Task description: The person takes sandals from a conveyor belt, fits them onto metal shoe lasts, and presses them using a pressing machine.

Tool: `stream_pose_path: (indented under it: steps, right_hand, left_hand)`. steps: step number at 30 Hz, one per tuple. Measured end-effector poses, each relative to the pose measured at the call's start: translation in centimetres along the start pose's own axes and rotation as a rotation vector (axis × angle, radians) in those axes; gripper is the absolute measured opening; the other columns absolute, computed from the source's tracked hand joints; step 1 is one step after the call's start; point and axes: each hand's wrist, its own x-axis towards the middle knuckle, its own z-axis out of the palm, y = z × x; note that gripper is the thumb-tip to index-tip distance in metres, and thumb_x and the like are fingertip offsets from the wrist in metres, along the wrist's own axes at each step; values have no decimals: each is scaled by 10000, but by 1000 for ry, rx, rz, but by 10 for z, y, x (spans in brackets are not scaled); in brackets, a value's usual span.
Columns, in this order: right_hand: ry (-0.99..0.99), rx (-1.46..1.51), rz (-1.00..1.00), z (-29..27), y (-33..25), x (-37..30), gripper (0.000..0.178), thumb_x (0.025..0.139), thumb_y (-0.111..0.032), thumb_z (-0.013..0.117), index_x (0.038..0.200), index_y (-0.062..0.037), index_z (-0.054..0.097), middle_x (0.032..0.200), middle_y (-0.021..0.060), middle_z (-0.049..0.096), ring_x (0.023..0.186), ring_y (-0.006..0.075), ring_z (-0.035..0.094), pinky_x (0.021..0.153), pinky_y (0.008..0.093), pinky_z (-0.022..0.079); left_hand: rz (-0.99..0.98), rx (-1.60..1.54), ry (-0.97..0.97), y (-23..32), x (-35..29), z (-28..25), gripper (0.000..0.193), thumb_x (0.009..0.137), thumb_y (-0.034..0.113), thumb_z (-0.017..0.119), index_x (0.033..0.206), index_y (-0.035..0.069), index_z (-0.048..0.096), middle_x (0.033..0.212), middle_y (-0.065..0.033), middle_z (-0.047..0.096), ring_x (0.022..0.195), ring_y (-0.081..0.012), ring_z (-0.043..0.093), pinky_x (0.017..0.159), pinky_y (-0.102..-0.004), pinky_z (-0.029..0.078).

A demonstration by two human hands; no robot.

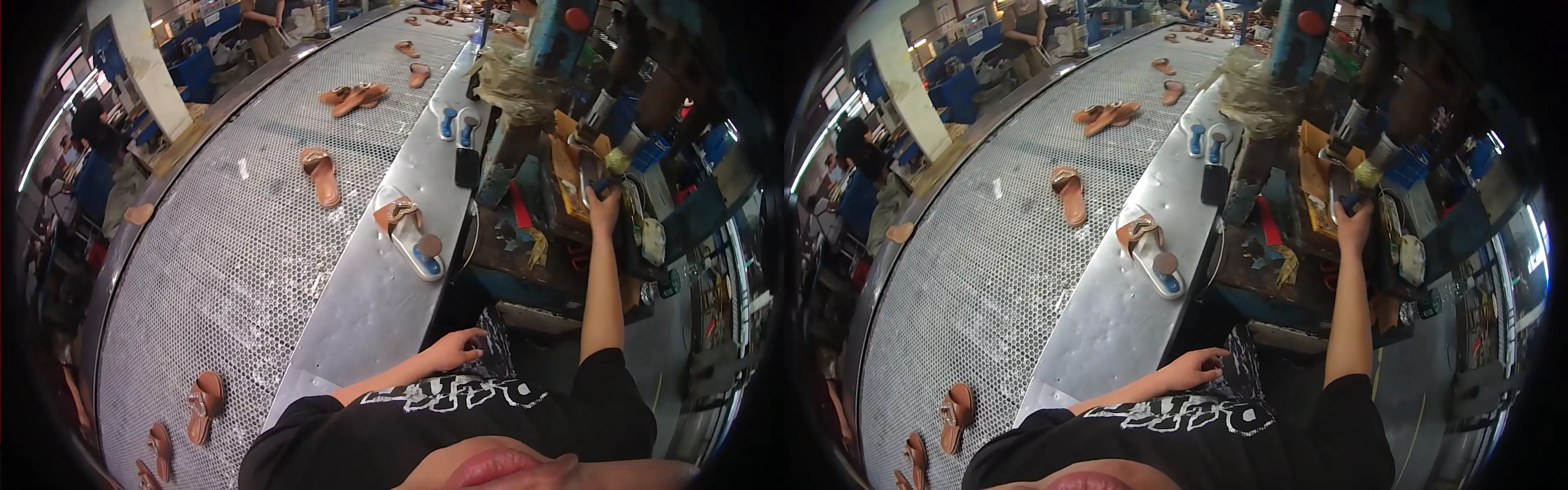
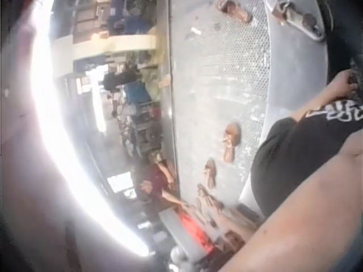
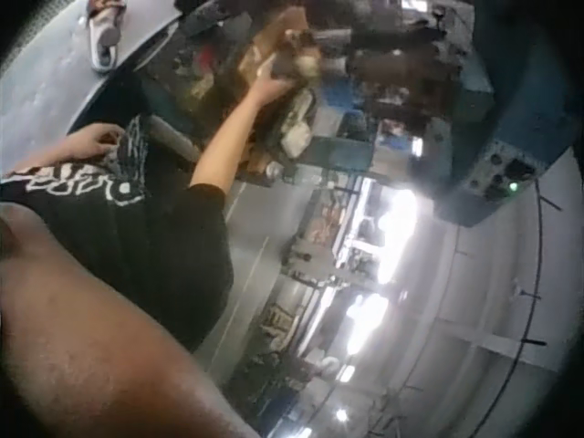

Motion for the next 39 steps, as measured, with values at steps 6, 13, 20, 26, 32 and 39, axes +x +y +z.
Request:
stream_pose_path:
  steps: [6,13,20,26,32,39]
  right_hand:
    - [-141,-136,87,-10,-18,9,713,778,-290,727,1326,32,404,1265,271,520,1196,420,487,971,436,395]
    - [-190,-101,86,-9,13,15,762,762,-318,736,1352,15,387,1298,259,500,1203,415,481,977,445,398]
    - [-50,-346,-24,10,0,-36,821,687,-458,770,1273,22,455,1188,257,577,1092,408,569,913,452,459]
    - [-44,457,110,-21,-63,-143,646,702,-60,755,1281,14,479,1253,157,557,1158,250,546,980,345,402]
    - [-341,805,114,-100,-172,-276,615,696,-22,699,1259,30,457,1338,137,480,1255,237,428,1068,388,297]
    - [-581,904,-238,-101,-220,-290,467,699,6,707,1076,-17,431,1321,212,491,1359,396,343,1097,463,269]
  left_hand:
    - [3,-287,-7,-5,0,2,400,894,117,620,1270,26,518,929,-54,619,869,-121,571,808,-283,468]
    - [-26,-329,19,-13,3,10,371,894,88,617,1245,12,526,900,-16,594,843,-88,548,788,-250,454]
    - [24,-57,-17,3,-6,15,448,861,89,632,1285,23,502,936,-66,631,879,-142,595,817,-298,477]
    - [64,102,15,-5,-13,15,492,865,103,624,1329,43,471,972,-111,664,919,-183,631,830,-324,503]
    - [93,-696,125,119,-42,0,646,921,74,579,1474,102,247,1057,-144,647,964,-199,636,861,-313,515]
    - [398,-1247,670,118,-103,-31,856,815,25,615,1504,110,114,1459,-222,349,1309,-306,431,1082,-426,350]
